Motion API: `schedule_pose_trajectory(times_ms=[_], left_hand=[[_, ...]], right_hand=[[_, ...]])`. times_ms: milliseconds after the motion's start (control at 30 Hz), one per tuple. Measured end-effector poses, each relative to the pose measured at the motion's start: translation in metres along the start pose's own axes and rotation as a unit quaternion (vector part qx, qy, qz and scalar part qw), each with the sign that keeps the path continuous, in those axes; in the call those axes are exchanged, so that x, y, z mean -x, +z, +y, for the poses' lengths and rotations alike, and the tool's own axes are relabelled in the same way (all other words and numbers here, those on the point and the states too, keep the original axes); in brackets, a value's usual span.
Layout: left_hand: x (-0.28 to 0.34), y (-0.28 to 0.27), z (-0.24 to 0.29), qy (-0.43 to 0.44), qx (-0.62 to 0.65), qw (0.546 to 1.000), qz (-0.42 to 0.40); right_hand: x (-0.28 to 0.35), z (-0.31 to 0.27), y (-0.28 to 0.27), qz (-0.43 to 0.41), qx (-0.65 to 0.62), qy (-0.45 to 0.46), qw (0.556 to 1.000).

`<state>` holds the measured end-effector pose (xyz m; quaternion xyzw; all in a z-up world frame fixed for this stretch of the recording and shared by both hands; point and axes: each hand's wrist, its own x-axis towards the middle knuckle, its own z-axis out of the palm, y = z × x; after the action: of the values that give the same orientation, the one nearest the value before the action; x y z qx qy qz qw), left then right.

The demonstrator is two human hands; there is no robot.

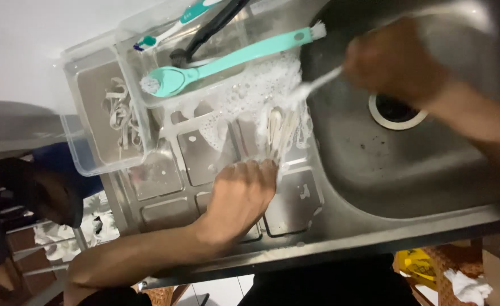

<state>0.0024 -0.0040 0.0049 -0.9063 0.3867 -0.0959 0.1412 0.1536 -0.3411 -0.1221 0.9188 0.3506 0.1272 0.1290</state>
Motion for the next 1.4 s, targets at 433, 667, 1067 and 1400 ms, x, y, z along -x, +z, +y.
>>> schedule_pose_trajectory(times_ms=[433, 667, 1067, 1400], left_hand=[[0.005, -0.005, -0.002, -0.007, 0.015, 1.0, 0.006], [0.004, -0.003, 0.0, 0.007, 0.032, 0.999, -0.014], [0.002, -0.004, 0.0, 0.008, -0.006, 1.0, -0.001], [0.007, 0.007, 0.007, 0.008, 0.049, 0.999, 0.015]], right_hand=[[0.0, -0.008, -0.02, 0.106, 0.083, 0.035, 0.99], [0.009, -0.05, 0.021, 0.161, -0.161, -0.024, 0.973], [-0.008, -0.059, -0.033, 0.183, -0.062, -0.021, 0.981], [-0.022, -0.082, -0.093, 0.217, -0.131, -0.02, 0.967]])
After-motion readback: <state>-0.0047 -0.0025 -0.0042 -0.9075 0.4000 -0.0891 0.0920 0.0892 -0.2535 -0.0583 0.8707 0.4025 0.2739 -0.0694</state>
